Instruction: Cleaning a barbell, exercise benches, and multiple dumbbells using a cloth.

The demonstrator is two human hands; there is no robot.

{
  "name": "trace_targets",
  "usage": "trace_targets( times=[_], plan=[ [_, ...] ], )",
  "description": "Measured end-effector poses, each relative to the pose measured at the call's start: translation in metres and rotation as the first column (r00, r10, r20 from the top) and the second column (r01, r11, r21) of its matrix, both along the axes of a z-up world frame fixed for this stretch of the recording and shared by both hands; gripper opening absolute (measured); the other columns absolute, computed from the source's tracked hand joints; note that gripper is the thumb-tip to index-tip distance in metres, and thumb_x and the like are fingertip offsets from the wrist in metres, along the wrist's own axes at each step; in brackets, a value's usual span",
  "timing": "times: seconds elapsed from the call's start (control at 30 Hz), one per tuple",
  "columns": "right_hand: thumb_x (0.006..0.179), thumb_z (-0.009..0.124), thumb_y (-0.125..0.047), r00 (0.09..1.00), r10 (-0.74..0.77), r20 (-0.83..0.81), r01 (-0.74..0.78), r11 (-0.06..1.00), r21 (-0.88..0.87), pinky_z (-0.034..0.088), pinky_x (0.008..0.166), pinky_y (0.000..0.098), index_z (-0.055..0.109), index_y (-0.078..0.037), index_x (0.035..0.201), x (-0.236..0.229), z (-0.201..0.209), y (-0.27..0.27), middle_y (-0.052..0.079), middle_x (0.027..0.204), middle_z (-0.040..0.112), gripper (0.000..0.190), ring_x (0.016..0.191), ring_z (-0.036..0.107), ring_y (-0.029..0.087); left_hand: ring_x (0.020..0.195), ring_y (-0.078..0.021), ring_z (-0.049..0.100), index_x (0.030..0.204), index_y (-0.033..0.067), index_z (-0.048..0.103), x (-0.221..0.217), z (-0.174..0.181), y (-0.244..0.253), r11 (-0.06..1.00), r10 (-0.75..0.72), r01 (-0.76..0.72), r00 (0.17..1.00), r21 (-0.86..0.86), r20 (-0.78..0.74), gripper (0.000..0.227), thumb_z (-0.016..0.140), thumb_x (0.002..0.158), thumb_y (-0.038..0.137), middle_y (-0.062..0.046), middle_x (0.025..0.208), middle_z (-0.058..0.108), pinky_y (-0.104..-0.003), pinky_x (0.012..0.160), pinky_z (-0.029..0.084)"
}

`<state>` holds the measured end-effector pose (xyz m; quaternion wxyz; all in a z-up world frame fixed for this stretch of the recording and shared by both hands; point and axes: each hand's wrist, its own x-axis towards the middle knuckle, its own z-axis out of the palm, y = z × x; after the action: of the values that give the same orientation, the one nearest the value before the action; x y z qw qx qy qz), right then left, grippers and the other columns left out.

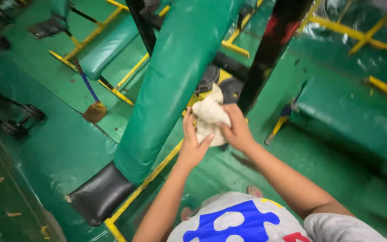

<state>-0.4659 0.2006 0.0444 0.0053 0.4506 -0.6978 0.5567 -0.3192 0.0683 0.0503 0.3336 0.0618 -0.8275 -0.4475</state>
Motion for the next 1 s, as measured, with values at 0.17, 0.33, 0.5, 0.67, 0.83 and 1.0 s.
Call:
trace_targets(
  times=[0.17,0.33,0.5,0.67,0.83,1.0],
  plan=[
    [0.078,0.081,-0.010,0.893,0.135,-0.430,-0.180,0.982,-0.064,0.043,0.113,0.0523,0.048,-0.006,0.131,-0.058,0.049,0.050,0.016,0.125,0.056,0.063,0.118,0.056,0.037,0.145,-0.0415,0.051,0.157,0.0030,0.032,-0.068,-0.011,0.040,0.954,-0.067,0.037,0.993,0.297,0.094,0.077,0.068,0.090,0.012,-0.023,0.156,0.047,-0.046,0.119,0.043],
    [0.078,0.080,-0.013,0.856,-0.123,-0.503,-0.097,0.916,-0.390,0.039,0.113,0.0502,0.040,-0.004,0.139,-0.152,0.087,0.063,0.017,0.135,0.047,0.074,0.127,0.049,0.038,0.150,-0.0471,0.039,0.164,0.0027,0.019,-0.130,0.111,0.081,0.926,0.211,-0.232,0.972,-0.297,-0.101,0.084,0.064,0.093,0.005,-0.024,0.164,0.036,-0.051,0.127,0.032],
    [0.085,0.081,-0.014,0.855,-0.249,-0.456,-0.064,0.820,-0.569,0.032,0.126,0.0511,0.030,-0.003,0.152,-0.232,0.196,0.024,0.019,0.146,0.036,0.085,0.142,0.037,0.040,0.150,-0.0414,0.034,0.167,0.0058,0.015,-0.217,0.215,0.077,0.737,0.437,-0.531,0.847,-0.419,-0.303,0.078,0.063,0.107,0.011,-0.019,0.166,0.034,-0.052,0.130,0.026],
    [0.102,0.075,-0.009,0.988,0.070,-0.135,-0.132,0.830,-0.541,0.052,0.112,0.0402,0.033,-0.008,0.150,-0.285,0.177,-0.048,0.018,0.136,0.062,0.064,0.125,0.064,0.033,0.155,-0.0511,0.023,0.162,-0.0003,0.016,-0.295,0.190,0.034,0.581,0.491,-0.622,0.782,-0.525,-0.383,0.078,0.062,0.112,0.038,-0.032,0.166,0.020,-0.058,0.129,0.019],
    [0.108,0.061,-0.008,0.979,0.201,-0.025,-0.188,0.850,-0.493,0.059,0.100,0.0393,0.040,-0.010,0.144,-0.294,0.098,-0.049,0.019,0.124,0.072,0.041,0.109,0.074,0.035,0.157,-0.0445,0.024,0.166,0.0020,0.017,-0.303,0.120,0.049,0.830,0.406,-0.472,0.877,-0.298,-0.259,0.074,0.052,0.116,0.044,-0.028,0.167,0.021,-0.043,0.133,0.025],
    [0.103,0.058,-0.005,0.974,0.210,-0.085,-0.224,0.837,-0.499,0.054,0.102,0.0437,0.018,-0.004,0.149,-0.277,0.065,-0.027,0.024,0.131,0.063,0.061,0.118,0.067,0.040,0.164,-0.0451,0.016,0.166,0.0002,0.008,-0.293,0.066,0.055,0.849,0.413,-0.463,0.882,-0.253,-0.229,0.077,0.050,0.117,0.041,-0.028,0.173,0.013,-0.046,0.137,0.020]
  ],
)
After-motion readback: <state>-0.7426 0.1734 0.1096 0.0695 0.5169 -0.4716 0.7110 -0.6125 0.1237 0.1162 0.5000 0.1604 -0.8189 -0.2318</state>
